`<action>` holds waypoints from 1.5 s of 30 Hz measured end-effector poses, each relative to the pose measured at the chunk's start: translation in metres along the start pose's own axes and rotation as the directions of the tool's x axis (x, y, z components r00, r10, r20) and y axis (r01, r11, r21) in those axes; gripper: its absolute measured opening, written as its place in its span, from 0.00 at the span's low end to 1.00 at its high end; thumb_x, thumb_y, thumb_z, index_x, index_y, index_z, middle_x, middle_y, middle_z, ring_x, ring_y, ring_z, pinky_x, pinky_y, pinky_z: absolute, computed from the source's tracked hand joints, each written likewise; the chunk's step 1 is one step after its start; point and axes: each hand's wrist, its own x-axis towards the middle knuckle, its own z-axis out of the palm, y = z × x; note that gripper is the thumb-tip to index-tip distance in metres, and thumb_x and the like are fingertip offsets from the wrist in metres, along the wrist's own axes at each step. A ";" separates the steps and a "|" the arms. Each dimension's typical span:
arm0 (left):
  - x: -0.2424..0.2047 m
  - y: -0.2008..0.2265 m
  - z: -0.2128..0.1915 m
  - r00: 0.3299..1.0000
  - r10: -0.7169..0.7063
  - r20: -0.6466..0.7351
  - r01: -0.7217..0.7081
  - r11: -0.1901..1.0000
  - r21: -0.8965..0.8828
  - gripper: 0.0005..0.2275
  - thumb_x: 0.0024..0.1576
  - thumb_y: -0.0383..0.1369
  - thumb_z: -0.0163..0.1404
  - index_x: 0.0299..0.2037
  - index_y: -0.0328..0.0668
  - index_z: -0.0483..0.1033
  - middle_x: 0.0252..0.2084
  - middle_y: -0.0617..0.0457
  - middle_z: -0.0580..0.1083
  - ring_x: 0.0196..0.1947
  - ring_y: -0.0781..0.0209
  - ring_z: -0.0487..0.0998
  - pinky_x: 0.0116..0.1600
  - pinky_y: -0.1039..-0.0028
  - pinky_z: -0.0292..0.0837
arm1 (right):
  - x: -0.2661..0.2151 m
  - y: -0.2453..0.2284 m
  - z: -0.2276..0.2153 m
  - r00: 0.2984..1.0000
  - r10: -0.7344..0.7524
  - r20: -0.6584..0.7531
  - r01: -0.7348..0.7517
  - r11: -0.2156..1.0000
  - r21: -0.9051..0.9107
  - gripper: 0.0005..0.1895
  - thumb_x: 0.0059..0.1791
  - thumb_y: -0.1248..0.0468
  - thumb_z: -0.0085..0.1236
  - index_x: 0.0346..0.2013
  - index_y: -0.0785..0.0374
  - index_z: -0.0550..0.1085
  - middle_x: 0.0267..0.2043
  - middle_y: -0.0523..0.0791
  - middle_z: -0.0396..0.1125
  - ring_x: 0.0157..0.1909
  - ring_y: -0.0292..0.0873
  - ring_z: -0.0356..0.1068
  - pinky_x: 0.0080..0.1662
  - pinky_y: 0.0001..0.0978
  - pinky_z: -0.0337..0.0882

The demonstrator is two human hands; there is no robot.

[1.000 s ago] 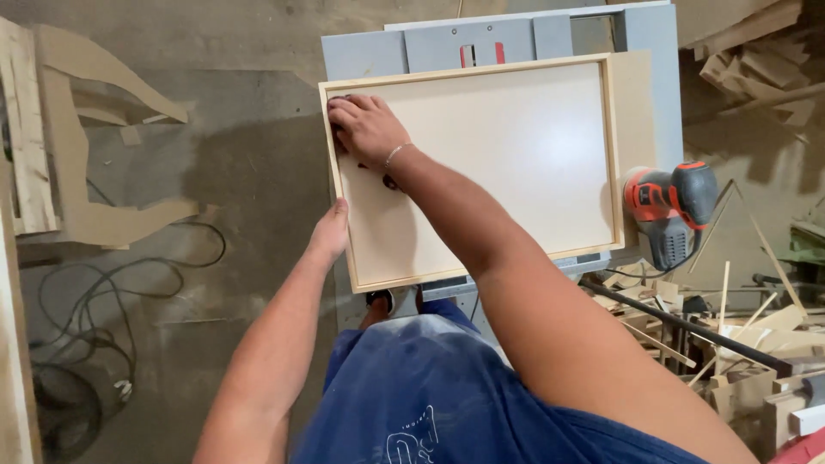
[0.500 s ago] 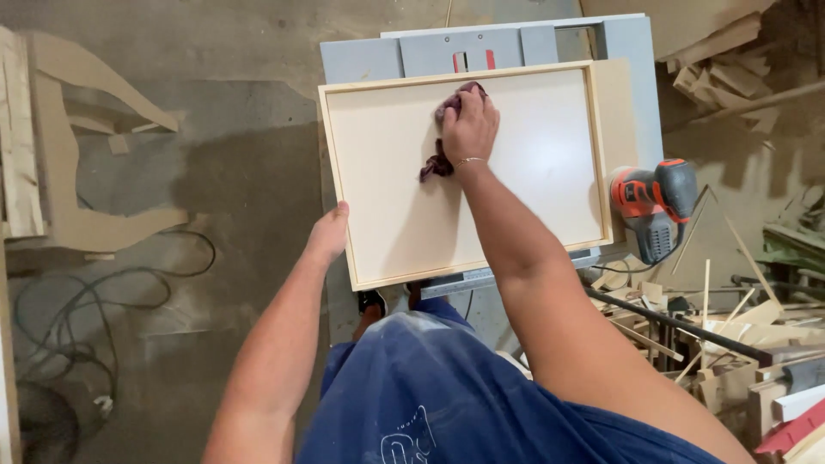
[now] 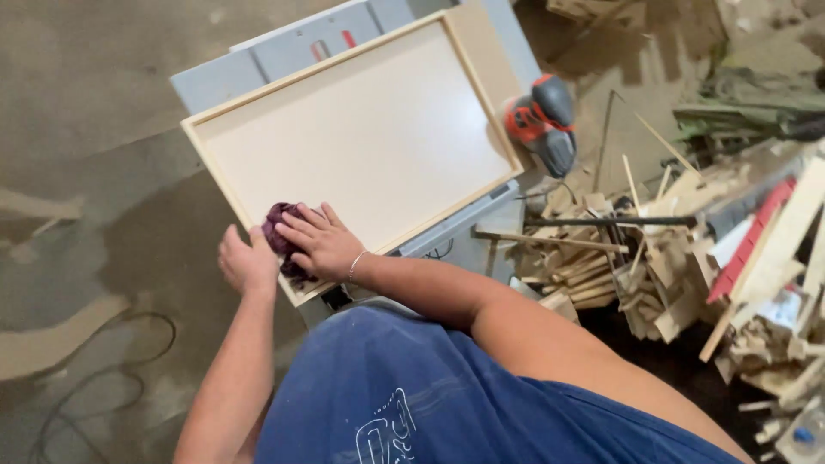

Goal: A person sands a wooden frame using an orbital sander and then wipes the dust off with a cloth in a workshop.

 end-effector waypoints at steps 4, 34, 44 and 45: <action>-0.052 0.037 0.000 0.440 0.807 -0.393 -0.681 0.585 0.441 0.19 0.61 0.42 0.57 0.58 0.40 0.79 0.58 0.43 0.73 0.59 0.42 0.71 0.60 0.53 0.64 | -0.055 0.069 -0.020 0.994 0.031 -0.109 -0.023 0.997 0.071 0.34 0.52 0.32 0.40 0.69 0.38 0.64 0.74 0.34 0.58 0.80 0.44 0.47 0.76 0.54 0.41; -0.118 0.241 0.240 0.001 0.994 0.112 -0.885 -0.052 0.464 0.15 0.56 0.37 0.53 0.53 0.47 0.79 0.46 0.49 0.76 0.42 0.50 0.78 0.51 0.65 0.74 | -0.179 0.387 -0.060 0.781 0.415 -0.466 -0.429 0.900 0.081 0.32 0.54 0.43 0.40 0.68 0.52 0.66 0.59 0.47 0.65 0.58 0.52 0.65 0.53 0.48 0.66; -0.102 0.262 0.270 0.000 0.987 0.158 -0.857 -0.081 0.508 0.15 0.52 0.37 0.56 0.50 0.50 0.81 0.43 0.51 0.76 0.38 0.49 0.79 0.44 0.63 0.75 | -0.179 0.387 -0.065 0.767 0.399 -0.502 -0.420 0.904 0.077 0.31 0.53 0.44 0.40 0.68 0.54 0.66 0.59 0.48 0.64 0.57 0.53 0.65 0.53 0.49 0.66; -0.116 0.269 0.257 -0.007 0.988 0.155 -0.855 -0.086 0.512 0.15 0.52 0.37 0.56 0.50 0.50 0.81 0.43 0.51 0.76 0.38 0.49 0.79 0.44 0.63 0.75 | -0.177 0.386 -0.068 0.764 0.397 -0.509 -0.419 0.905 0.077 0.31 0.53 0.44 0.40 0.68 0.54 0.66 0.59 0.48 0.64 0.57 0.53 0.65 0.53 0.49 0.66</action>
